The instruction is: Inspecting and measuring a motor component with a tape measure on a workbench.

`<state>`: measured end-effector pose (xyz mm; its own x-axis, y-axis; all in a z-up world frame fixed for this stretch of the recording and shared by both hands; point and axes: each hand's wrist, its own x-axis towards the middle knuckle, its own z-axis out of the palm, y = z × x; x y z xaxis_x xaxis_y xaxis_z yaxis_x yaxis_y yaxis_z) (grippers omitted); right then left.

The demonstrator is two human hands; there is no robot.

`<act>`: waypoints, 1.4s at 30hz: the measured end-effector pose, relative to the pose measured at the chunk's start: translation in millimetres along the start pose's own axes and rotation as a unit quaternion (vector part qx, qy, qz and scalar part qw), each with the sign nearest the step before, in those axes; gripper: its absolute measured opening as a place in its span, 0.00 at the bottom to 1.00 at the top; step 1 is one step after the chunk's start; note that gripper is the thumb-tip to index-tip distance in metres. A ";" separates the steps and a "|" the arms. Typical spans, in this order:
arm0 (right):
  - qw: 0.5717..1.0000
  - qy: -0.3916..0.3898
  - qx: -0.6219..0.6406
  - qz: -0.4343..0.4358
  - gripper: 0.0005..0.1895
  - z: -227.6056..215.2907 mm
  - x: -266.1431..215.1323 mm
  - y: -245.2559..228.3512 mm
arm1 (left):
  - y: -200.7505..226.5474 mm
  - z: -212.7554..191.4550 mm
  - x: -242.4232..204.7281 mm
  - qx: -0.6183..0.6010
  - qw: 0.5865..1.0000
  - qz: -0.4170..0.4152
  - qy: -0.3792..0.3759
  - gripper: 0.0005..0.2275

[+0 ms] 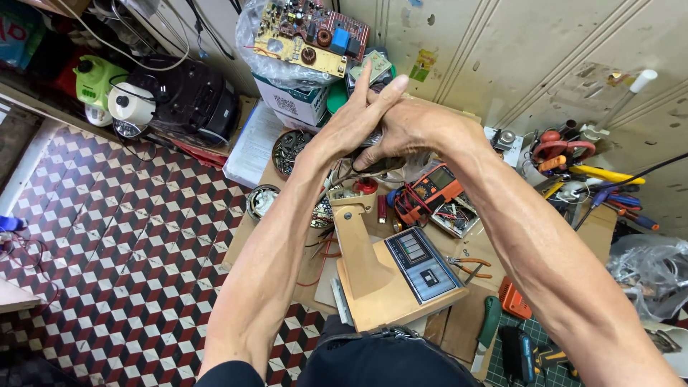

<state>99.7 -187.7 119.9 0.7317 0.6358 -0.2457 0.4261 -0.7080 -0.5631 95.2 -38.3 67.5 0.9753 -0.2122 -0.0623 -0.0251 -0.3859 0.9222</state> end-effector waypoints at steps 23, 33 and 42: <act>0.927 0.249 0.251 0.128 0.55 277.0 -69.8 -0.2 | 16.0 -2.7 -28.9 0.259 0.964 0.048 0.031 0.40; 0.937 0.184 0.244 0.171 0.40 263.6 -108.1 -22.5 | 8.2 -40.2 -74.7 0.126 0.990 -0.014 0.061 0.36; 0.990 0.099 0.041 0.088 0.43 248.7 -180.7 19.8 | -76.5 1.8 -170.1 -0.119 0.971 -0.088 0.185 0.34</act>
<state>-156.4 -240.1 -43.1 0.8838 0.4268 -0.1915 0.2437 -0.7696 -0.5902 -69.2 25.7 6.9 0.9731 0.1926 -0.1264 0.1580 -0.1587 0.9746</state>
